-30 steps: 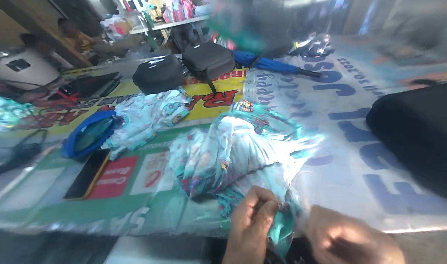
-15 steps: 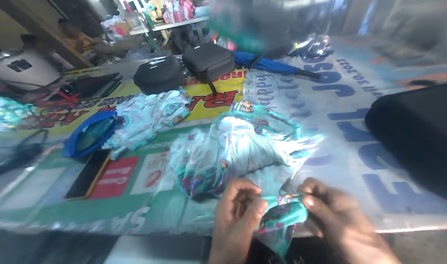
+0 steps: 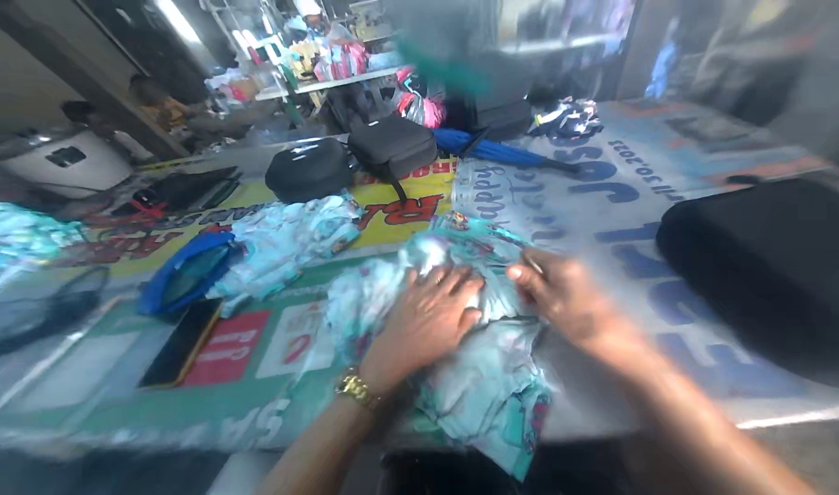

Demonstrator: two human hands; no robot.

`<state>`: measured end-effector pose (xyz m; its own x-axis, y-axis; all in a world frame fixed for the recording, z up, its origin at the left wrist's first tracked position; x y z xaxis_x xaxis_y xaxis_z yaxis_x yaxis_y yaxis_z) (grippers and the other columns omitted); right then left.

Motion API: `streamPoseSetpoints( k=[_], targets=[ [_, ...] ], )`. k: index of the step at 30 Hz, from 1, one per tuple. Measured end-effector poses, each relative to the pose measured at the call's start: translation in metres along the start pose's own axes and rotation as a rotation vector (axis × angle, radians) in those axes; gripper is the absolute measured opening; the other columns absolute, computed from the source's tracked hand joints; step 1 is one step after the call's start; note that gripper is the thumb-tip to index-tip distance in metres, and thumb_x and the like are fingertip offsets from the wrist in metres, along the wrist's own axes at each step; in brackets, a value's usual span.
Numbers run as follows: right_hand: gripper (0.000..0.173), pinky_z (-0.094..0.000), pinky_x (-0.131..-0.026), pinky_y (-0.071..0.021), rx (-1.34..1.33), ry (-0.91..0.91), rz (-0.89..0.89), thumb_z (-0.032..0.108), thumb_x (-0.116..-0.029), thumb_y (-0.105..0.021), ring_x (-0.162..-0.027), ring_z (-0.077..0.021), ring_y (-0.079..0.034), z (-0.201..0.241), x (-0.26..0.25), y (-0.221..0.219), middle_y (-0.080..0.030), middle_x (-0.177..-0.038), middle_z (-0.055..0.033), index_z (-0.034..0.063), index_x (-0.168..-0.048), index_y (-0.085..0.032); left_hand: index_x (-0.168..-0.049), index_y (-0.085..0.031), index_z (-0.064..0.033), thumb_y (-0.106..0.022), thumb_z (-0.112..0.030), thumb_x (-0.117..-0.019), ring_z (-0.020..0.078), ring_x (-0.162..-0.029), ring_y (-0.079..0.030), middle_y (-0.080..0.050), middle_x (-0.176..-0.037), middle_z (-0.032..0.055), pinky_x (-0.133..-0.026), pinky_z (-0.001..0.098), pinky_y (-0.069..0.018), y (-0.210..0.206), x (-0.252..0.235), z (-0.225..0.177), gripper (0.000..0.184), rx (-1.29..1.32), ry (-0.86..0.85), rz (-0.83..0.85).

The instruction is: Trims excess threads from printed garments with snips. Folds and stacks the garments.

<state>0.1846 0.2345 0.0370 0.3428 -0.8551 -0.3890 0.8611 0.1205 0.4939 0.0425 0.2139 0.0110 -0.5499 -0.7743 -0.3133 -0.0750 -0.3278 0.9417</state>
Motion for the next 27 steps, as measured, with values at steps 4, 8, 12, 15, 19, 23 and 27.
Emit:
streamPoseSetpoints(
  k=[4, 8, 12, 15, 19, 23, 27],
  targets=[
    [0.048, -0.0435, -0.072, -0.0559, 0.157, -0.004, 0.350, 0.053, -0.0952, -0.064, -0.080, -0.0182, -0.065, -0.014, 0.045, -0.036, -0.068, -0.095, -0.0060, 0.0092, -0.114, -0.070, -0.139, -0.061, -0.0240, -0.045, -0.044, -0.1040, 0.0291, -0.139, -0.052, -0.059, -0.147, 0.0022, -0.107, 0.0638, -0.0394, -0.010, 0.003, 0.005, 0.043, 0.084, 0.061, -0.023],
    [0.023, -0.0412, -0.050, -0.0574, 0.457, 0.178, 0.265, 0.018, -0.0782, -0.078, -0.066, -0.0219, -0.069, -0.001, 0.096, -0.041, -0.067, -0.094, -0.0075, 0.0124, -0.098, -0.068, -0.132, -0.068, -0.0238, -0.056, -0.042, -0.0998, 0.0247, -0.141, -0.049, -0.059, -0.146, 0.0005, -0.114, 0.0631, -0.0325, 0.011, 0.013, 0.011, 0.039, 0.238, 0.127, -0.175],
    [0.012, -0.0262, -0.063, -0.0566, 0.245, 0.098, 0.151, 0.017, -0.0895, -0.065, -0.072, -0.0085, -0.065, -0.013, 0.106, -0.012, -0.067, -0.089, -0.0002, 0.0125, -0.100, -0.069, -0.097, -0.070, -0.0186, -0.061, -0.040, -0.0994, 0.0205, -0.100, -0.066, -0.071, -0.101, 0.0036, -0.098, 0.0468, -0.0440, 0.059, 0.045, -0.054, 0.023, 0.261, 0.026, -0.420],
    [0.010, -0.0123, -0.064, -0.0496, -0.048, 0.017, 0.128, 0.017, -0.0954, -0.064, -0.070, 0.0018, -0.058, -0.017, 0.099, -0.009, -0.065, -0.083, 0.0018, 0.0078, -0.097, -0.068, -0.098, -0.070, -0.0173, -0.062, -0.045, -0.0972, 0.0185, -0.087, -0.069, -0.071, -0.092, 0.0013, -0.083, 0.0396, -0.0533, 0.033, 0.051, -0.088, 0.029, 0.274, -0.027, -0.267],
    [0.015, -0.0111, -0.066, -0.0541, -0.136, -0.017, -0.003, 0.020, -0.1003, -0.061, -0.075, 0.0048, -0.063, -0.011, 0.092, 0.003, -0.069, -0.092, 0.0045, 0.0079, -0.103, -0.069, -0.094, -0.069, -0.0090, -0.056, -0.022, -0.1024, 0.0106, -0.076, -0.064, -0.067, -0.082, 0.0019, -0.072, 0.0284, -0.0521, 0.022, 0.063, -0.063, 0.021, 0.700, 0.171, -0.296],
    [0.040, -0.0099, -0.061, -0.0492, -0.182, 0.017, -0.034, 0.046, -0.1045, -0.053, -0.070, 0.0087, -0.058, -0.005, 0.090, 0.004, -0.066, -0.083, 0.0091, 0.0100, -0.099, -0.069, -0.087, -0.062, -0.0070, -0.047, -0.026, -0.1083, -0.0049, -0.059, -0.047, -0.051, -0.068, -0.0059, -0.055, 0.0115, -0.0408, 0.027, 0.074, -0.040, 0.032, 1.084, 0.345, -0.371],
    [0.045, -0.0141, -0.069, -0.0561, -0.356, -0.018, 0.066, 0.049, -0.0918, -0.071, -0.079, 0.0047, -0.064, 0.003, 0.092, -0.034, -0.068, -0.092, 0.0049, 0.0072, -0.107, -0.066, -0.087, -0.061, -0.0080, -0.046, -0.026, -0.1081, -0.0076, -0.064, -0.049, -0.051, -0.070, -0.0088, -0.060, 0.0094, -0.0417, 0.024, 0.076, -0.046, 0.031, 1.232, 0.370, -0.403]
  ],
)
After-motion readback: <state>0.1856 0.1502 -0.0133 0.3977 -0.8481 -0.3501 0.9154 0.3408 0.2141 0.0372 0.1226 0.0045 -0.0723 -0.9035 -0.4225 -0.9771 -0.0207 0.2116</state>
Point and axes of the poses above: each hand's wrist, its own x-axis away from the middle knuckle, its own y-axis out of the back of the hand, z = x × y, the point moved 10 cm from there along -x, towards the middle knuckle
